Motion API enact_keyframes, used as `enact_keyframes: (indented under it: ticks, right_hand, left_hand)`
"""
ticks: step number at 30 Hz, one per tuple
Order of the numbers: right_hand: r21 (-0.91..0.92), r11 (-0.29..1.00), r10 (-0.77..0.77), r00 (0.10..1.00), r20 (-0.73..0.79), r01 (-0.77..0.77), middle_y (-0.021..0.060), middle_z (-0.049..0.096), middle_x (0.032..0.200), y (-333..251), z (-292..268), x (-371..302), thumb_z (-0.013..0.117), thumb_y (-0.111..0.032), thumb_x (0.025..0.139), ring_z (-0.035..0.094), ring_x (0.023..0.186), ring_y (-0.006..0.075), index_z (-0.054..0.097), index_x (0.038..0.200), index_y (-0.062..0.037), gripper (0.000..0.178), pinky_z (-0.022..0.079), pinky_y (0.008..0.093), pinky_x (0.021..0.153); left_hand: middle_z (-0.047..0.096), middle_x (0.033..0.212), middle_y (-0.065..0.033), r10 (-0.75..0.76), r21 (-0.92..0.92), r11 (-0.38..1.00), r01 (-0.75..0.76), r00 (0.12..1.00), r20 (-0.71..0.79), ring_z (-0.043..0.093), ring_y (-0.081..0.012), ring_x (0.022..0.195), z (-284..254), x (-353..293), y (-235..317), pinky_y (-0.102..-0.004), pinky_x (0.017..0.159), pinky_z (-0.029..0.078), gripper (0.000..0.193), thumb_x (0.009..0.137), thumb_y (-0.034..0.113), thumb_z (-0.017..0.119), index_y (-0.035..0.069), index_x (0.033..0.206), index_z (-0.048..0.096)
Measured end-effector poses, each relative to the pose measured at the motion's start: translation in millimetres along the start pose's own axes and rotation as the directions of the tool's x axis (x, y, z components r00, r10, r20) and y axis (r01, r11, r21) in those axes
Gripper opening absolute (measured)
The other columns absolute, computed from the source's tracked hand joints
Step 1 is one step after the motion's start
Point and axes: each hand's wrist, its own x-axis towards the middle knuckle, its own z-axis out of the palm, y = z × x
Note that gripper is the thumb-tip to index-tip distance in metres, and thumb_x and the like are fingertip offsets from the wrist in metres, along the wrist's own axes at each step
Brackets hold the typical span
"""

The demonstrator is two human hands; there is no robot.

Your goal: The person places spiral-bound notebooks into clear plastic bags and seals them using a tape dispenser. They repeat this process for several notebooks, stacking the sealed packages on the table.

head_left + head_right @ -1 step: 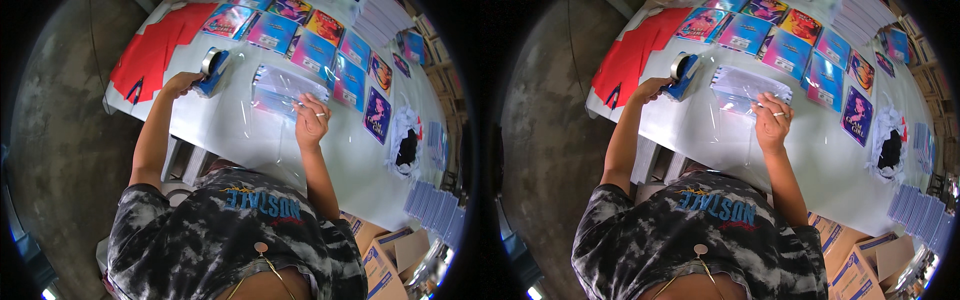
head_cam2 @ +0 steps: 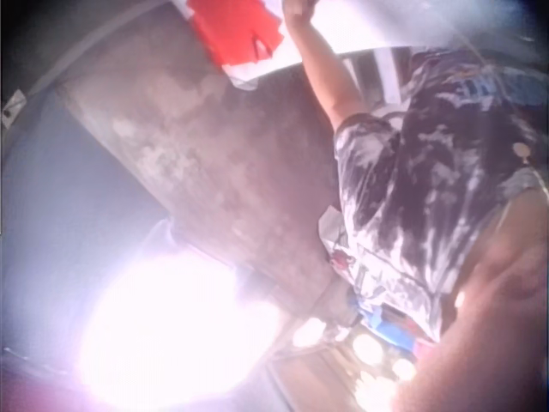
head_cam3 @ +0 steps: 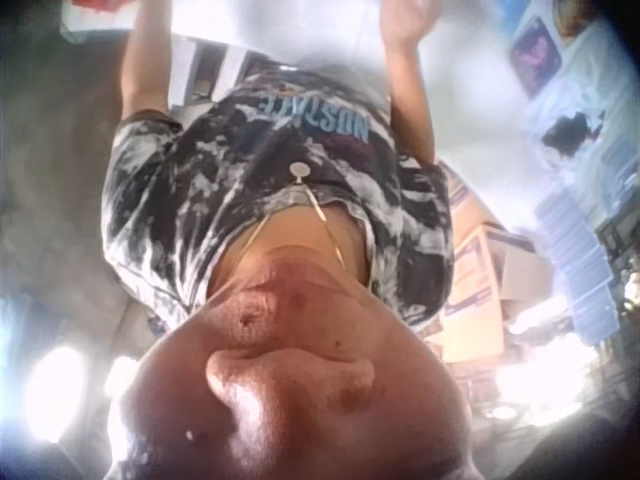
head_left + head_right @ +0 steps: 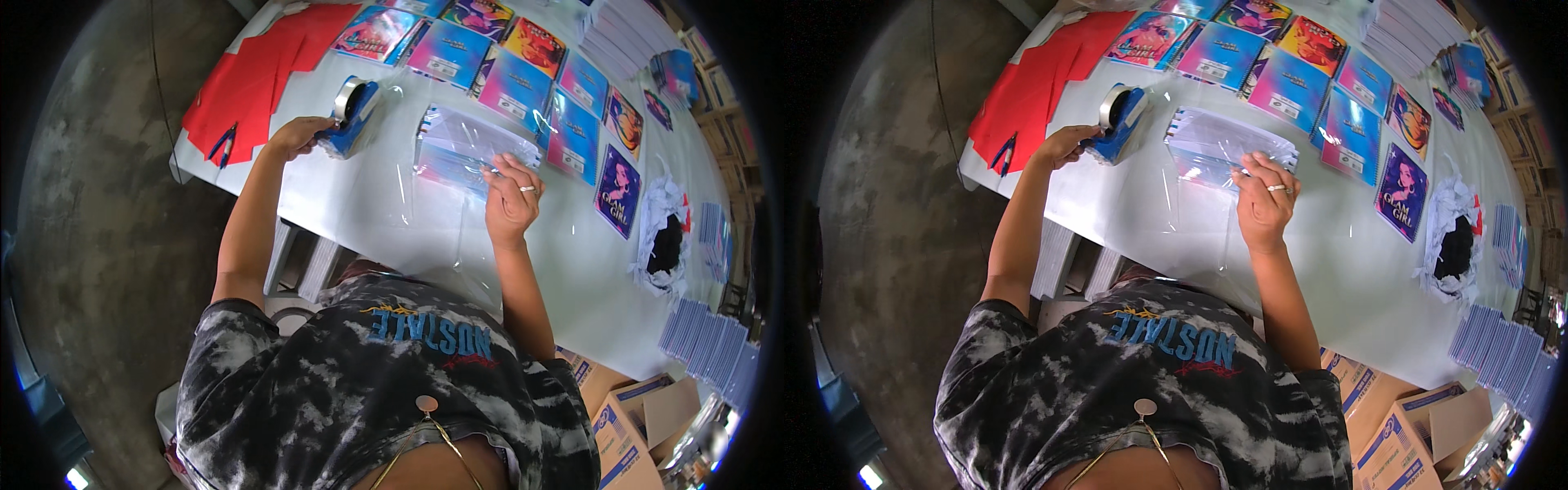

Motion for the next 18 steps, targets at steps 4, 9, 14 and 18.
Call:
enact_keyframes:
  ticks: [4,9,14,18]
  right_hand:
    - [-0.004,1.000,0.005,1.000,-0.004,-0.005,0.0029,0.068,0.088,-1,2,1,0.072,0.003,0.064,0.061,0.091,0.0194,0.062,0.068,-0.0107,0.018,0.039,0.0290,0.082]
    - [0.005,1.000,0.016,1.000,-0.014,-0.015,-0.0017,0.067,0.090,1,1,1,0.072,-0.001,0.067,0.060,0.092,0.0164,0.060,0.067,-0.0133,0.017,0.037,0.0286,0.082]
    - [-0.013,0.999,0.038,0.999,0.011,-0.038,-0.0019,0.066,0.091,-4,-5,-3,0.069,0.002,0.066,0.059,0.095,0.0166,0.058,0.066,-0.0132,0.018,0.037,0.0298,0.081]
    - [0.049,0.995,0.080,0.985,0.151,-0.088,0.0034,0.062,0.101,-5,-10,4,0.067,-0.001,0.066,0.056,0.098,0.0231,0.056,0.106,-0.0123,0.043,0.037,0.0351,0.083]
  left_hand:
    - [0.059,0.103,-0.0058,0.376,-0.421,0.869,-0.261,0.901,0.216,0.054,-0.0156,0.103,-15,-28,-61,-0.0278,0.090,0.042,0.024,0.089,0.028,0.057,0.005,0.084,0.060]
    - [0.063,0.067,-0.0053,0.603,0.653,0.754,-0.073,0.473,-0.643,0.060,-0.0136,0.061,4,-20,-33,-0.0287,0.056,0.047,0.020,0.085,0.021,0.060,0.003,0.079,0.067]
    - [0.061,0.062,-0.0046,0.663,-0.122,0.707,-0.697,0.713,-0.230,0.047,-0.0065,0.045,161,-116,59,-0.0218,0.043,0.036,0.038,0.088,0.035,0.055,0.001,0.076,0.065]
    - [0.049,0.048,0.0004,0.328,-0.267,0.901,-0.342,0.940,-0.097,0.040,-0.0051,0.039,241,-81,10,-0.0203,0.037,0.030,0.038,0.081,0.036,0.068,0.006,0.060,0.058]
